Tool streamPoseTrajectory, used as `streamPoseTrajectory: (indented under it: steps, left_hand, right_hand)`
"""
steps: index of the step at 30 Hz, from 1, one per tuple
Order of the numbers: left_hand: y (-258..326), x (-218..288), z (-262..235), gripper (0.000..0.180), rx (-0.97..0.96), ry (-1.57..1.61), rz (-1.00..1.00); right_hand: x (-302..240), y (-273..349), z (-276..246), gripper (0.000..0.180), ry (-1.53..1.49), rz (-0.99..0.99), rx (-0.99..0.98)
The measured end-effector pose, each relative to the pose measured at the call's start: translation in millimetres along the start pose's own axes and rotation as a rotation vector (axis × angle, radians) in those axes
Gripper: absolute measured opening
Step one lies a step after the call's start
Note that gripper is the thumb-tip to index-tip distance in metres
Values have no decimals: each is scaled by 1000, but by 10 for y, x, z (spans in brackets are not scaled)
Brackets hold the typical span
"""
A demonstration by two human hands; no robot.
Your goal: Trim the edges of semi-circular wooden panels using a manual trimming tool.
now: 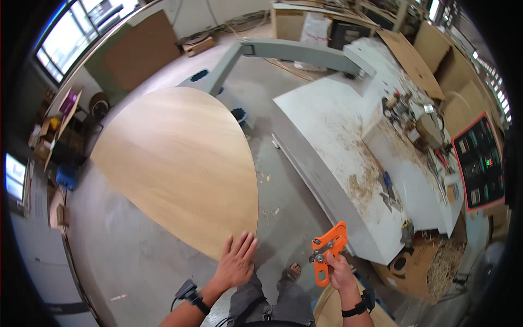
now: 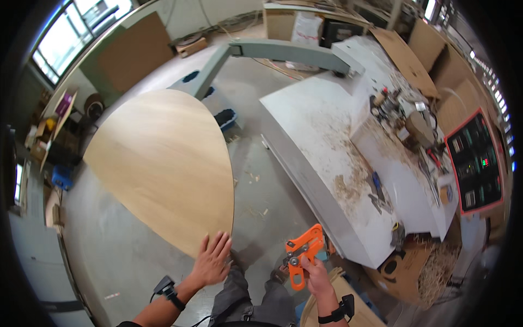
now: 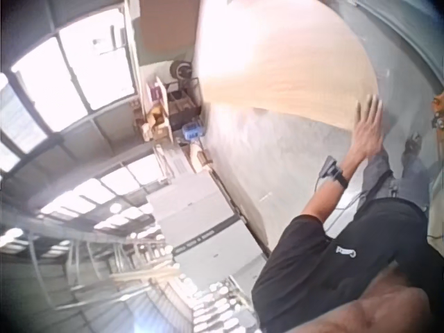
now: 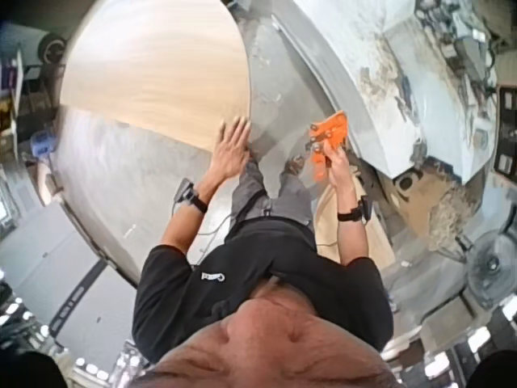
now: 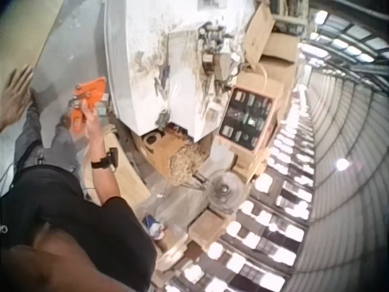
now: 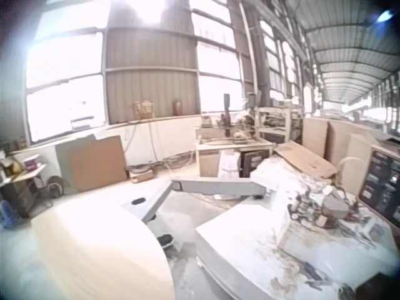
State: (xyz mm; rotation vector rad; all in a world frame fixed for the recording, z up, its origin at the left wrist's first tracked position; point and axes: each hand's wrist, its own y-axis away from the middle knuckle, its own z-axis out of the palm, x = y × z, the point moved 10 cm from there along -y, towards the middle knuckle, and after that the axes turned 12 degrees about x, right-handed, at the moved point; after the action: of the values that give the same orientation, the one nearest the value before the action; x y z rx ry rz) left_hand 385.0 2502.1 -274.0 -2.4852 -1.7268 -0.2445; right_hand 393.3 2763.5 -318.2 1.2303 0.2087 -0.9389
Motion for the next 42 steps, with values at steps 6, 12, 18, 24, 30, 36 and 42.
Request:
streamPoseTrajectory:
  steps: [6, 12, 18, 24, 30, 36, 42]
  left_hand:
    - [1993, -1359, 88, 92, -215, 150, -348]
    - [3031, -3919, -309, 72, 154, -29, -1247]
    - [362, -3882, -587, 77, 198, -59, -677]
    - [-1201, -3167, -560, 95, 213, -2, -234]
    - [-1864, -2666, -622, 99, 149, 17, 19]
    - [-1587, -2675, -558, 75, 49, 91, 10]
    - [-1176, -2838, -369, 73, -86, 71, 141]
  right_hand:
    - [-88, -315, 619, 37, 29, -15, -86]
    - [-386, -644, 1610, 45, 117, -163, -217]
    - [-691, -939, 2455, 43, 52, -238, -115]
    - [-1134, -1396, 2833, 40, 105, -325, -36]
    - [-2033, -2167, 2871, 35, 103, -430, -14]
    - [-3176, -3225, 2741, 26, 386, -649, 165]
    - [-3836, -3955, 2593, 29, 720, -841, 331]
